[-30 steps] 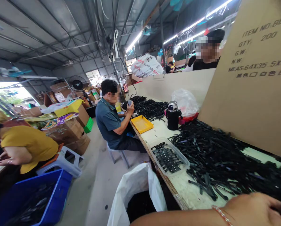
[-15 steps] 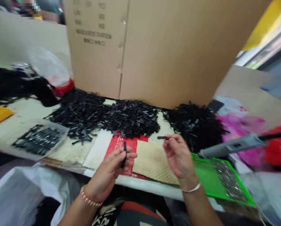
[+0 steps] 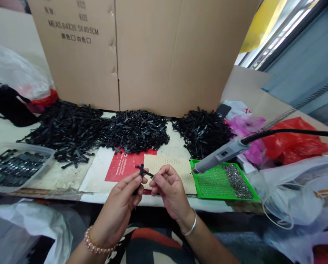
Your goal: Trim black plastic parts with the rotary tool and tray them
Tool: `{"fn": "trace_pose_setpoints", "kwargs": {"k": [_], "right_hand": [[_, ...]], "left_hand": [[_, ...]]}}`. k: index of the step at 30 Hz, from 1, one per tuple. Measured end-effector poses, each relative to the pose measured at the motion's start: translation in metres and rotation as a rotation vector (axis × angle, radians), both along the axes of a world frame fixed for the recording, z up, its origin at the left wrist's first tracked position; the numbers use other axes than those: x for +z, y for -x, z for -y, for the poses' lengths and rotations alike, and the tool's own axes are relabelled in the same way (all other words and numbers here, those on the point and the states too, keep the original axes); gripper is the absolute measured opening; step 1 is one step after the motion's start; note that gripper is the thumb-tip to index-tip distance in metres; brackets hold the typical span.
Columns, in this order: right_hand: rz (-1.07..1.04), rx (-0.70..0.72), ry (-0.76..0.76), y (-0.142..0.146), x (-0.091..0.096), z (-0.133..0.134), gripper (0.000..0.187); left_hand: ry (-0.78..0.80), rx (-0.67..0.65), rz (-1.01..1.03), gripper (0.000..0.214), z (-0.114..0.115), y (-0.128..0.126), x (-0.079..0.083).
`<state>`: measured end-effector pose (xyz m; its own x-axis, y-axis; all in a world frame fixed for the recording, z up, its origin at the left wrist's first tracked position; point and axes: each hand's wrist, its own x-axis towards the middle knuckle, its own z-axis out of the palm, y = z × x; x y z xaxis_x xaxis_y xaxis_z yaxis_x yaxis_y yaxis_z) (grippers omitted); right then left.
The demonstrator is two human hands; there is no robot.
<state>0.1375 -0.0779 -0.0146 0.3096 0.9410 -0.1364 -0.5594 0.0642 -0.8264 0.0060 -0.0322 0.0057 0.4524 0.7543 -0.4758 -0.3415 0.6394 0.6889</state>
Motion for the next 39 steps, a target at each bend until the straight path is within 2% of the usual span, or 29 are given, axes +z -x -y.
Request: {"fn": "trace_pose_setpoints", "kwargs": {"k": [6, 10, 17, 26, 32, 39], "right_hand": [[-0.013, 0.103, -0.006, -0.001, -0.008, 0.005, 0.032], [0.052, 0.129, 0.010, -0.001, -0.014, 0.007, 0.031], [0.098, 0.106, 0.030, -0.002, -0.016, 0.005, 0.033], [0.108, 0.085, 0.019, -0.002, -0.022, 0.004, 0.031], [0.134, 0.077, 0.037, -0.004, -0.025, 0.003, 0.032], [0.064, 0.107, 0.096, -0.005, -0.026, 0.001, 0.037]], "left_hand": [[-0.087, 0.020, -0.052, 0.033, 0.002, 0.000, 0.000], [-0.168, -0.030, -0.109, 0.036, 0.002, -0.001, -0.006], [-0.283, -0.094, -0.209, 0.038, 0.001, 0.001, -0.016], [-0.306, -0.115, -0.240, 0.041, 0.002, 0.000, -0.019], [-0.427, -0.150, -0.326, 0.030, 0.000, 0.002, -0.018], [-0.430, -0.151, -0.328, 0.029, 0.000, 0.001, -0.021]]}}
